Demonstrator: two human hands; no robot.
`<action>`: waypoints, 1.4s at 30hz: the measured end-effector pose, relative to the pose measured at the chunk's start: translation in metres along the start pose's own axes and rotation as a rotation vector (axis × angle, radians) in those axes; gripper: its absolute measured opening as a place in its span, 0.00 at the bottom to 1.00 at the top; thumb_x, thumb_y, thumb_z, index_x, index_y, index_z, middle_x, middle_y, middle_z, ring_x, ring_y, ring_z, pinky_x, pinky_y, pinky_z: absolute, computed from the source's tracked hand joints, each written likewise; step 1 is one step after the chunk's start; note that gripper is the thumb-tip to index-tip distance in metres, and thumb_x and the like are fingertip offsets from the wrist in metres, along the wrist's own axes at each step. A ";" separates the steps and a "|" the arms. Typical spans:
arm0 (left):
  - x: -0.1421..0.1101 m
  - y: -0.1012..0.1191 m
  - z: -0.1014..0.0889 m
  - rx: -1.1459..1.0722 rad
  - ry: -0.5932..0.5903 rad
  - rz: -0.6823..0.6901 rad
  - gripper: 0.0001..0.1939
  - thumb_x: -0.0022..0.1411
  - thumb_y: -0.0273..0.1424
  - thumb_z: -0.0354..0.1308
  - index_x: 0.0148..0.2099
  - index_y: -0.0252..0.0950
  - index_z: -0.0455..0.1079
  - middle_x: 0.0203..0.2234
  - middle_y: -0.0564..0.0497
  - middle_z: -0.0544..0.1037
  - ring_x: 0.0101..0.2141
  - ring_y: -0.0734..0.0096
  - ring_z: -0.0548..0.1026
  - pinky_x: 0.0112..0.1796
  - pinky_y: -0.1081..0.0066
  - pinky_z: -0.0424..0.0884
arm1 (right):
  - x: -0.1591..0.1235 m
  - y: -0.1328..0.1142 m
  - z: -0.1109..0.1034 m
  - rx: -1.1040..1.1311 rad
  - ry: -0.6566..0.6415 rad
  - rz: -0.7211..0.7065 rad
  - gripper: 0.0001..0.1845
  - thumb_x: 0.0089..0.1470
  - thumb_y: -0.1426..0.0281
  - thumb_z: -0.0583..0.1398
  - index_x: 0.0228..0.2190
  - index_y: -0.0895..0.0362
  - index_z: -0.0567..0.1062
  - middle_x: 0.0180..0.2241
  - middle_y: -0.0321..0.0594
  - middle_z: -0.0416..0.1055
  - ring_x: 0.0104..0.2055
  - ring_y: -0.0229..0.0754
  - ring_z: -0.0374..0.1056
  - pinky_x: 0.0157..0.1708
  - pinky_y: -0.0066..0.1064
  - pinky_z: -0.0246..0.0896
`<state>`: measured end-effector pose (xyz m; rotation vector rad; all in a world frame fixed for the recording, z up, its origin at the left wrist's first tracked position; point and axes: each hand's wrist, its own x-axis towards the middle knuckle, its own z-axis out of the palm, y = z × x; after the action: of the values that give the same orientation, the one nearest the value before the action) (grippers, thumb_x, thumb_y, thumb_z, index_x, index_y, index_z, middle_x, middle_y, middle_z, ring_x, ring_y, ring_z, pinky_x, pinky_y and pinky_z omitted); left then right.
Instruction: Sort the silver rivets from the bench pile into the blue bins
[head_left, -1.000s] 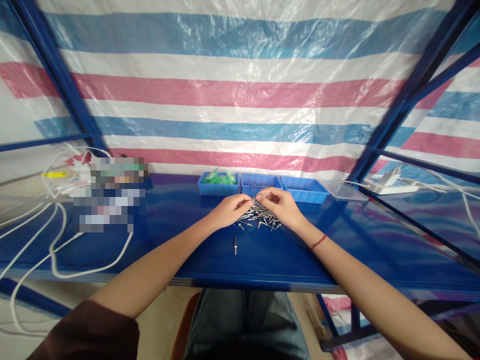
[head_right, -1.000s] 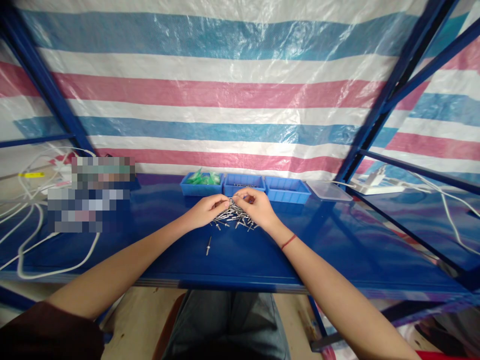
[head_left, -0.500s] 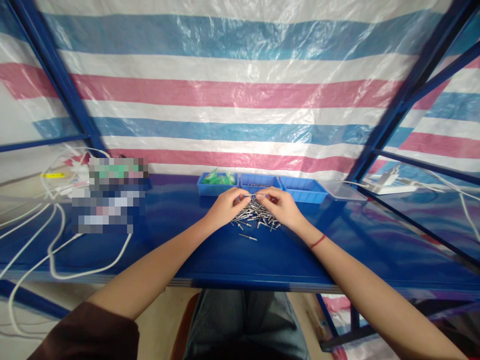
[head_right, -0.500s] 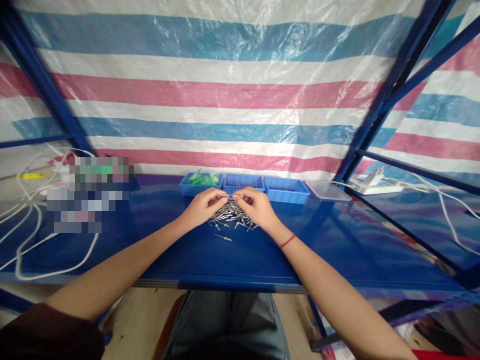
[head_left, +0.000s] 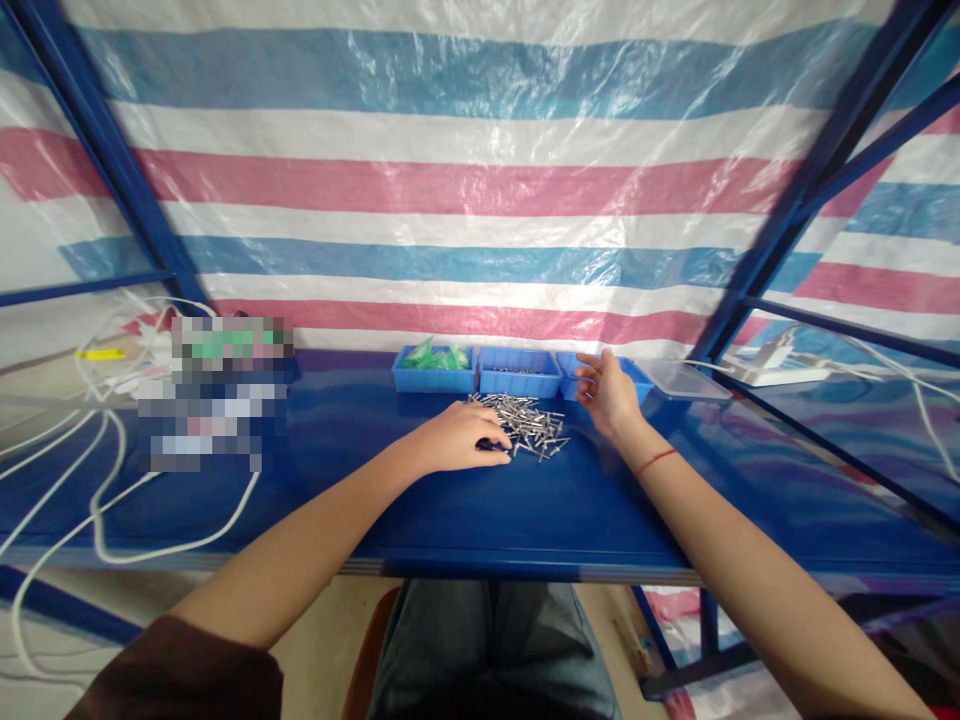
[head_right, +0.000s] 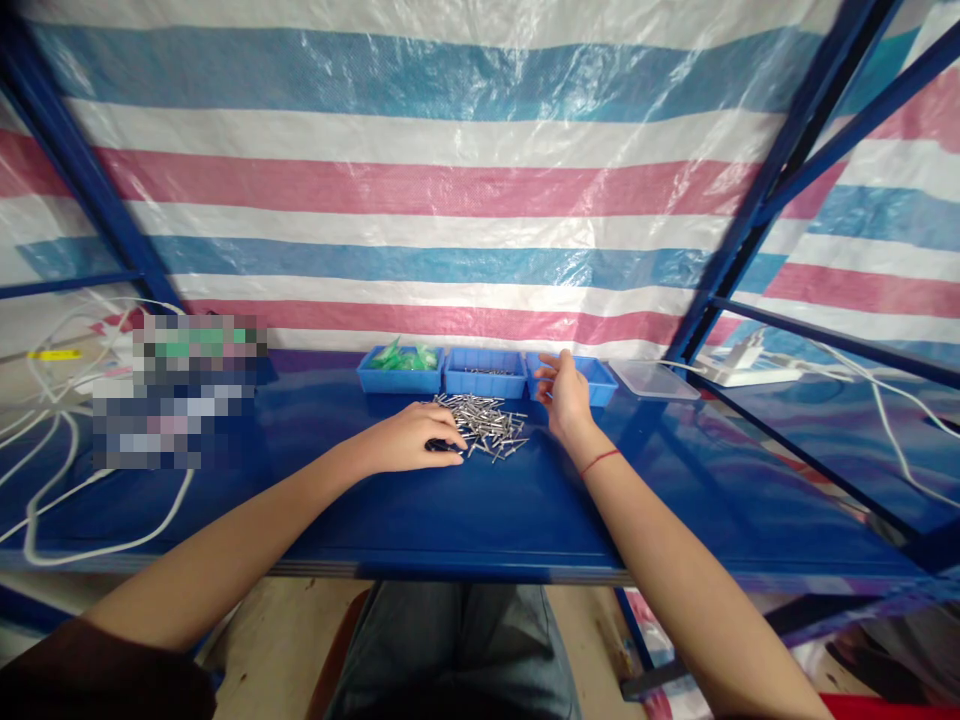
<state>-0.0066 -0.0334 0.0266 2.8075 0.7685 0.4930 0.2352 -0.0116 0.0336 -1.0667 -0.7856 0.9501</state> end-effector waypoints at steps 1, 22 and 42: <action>0.001 0.001 0.002 0.013 -0.006 0.009 0.10 0.60 0.38 0.58 0.38 0.40 0.78 0.33 0.50 0.77 0.37 0.69 0.73 0.41 0.70 0.62 | -0.001 0.001 0.001 -0.027 -0.031 -0.006 0.20 0.53 0.51 0.55 0.31 0.56 0.73 0.21 0.34 0.63 0.17 0.31 0.53 0.14 0.25 0.50; 0.010 0.004 0.005 -0.465 0.646 -0.231 0.08 0.62 0.34 0.55 0.40 0.35 0.69 0.33 0.51 0.77 0.29 0.75 0.73 0.32 0.74 0.66 | -0.044 0.001 0.025 -0.435 -0.854 -0.282 0.16 0.46 0.58 0.65 0.33 0.57 0.77 0.27 0.37 0.73 0.26 0.36 0.66 0.30 0.31 0.64; 0.010 0.002 0.012 -0.432 0.391 -0.237 0.13 0.63 0.38 0.52 0.39 0.34 0.70 0.26 0.54 0.74 0.25 0.77 0.68 0.28 0.76 0.63 | -0.049 0.006 0.032 -0.402 -0.634 -0.395 0.18 0.42 0.55 0.67 0.25 0.57 0.74 0.24 0.36 0.72 0.26 0.36 0.65 0.29 0.31 0.62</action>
<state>0.0069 -0.0310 0.0190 2.2151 0.9190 1.0401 0.1859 -0.0438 0.0342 -0.8930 -1.6998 0.8040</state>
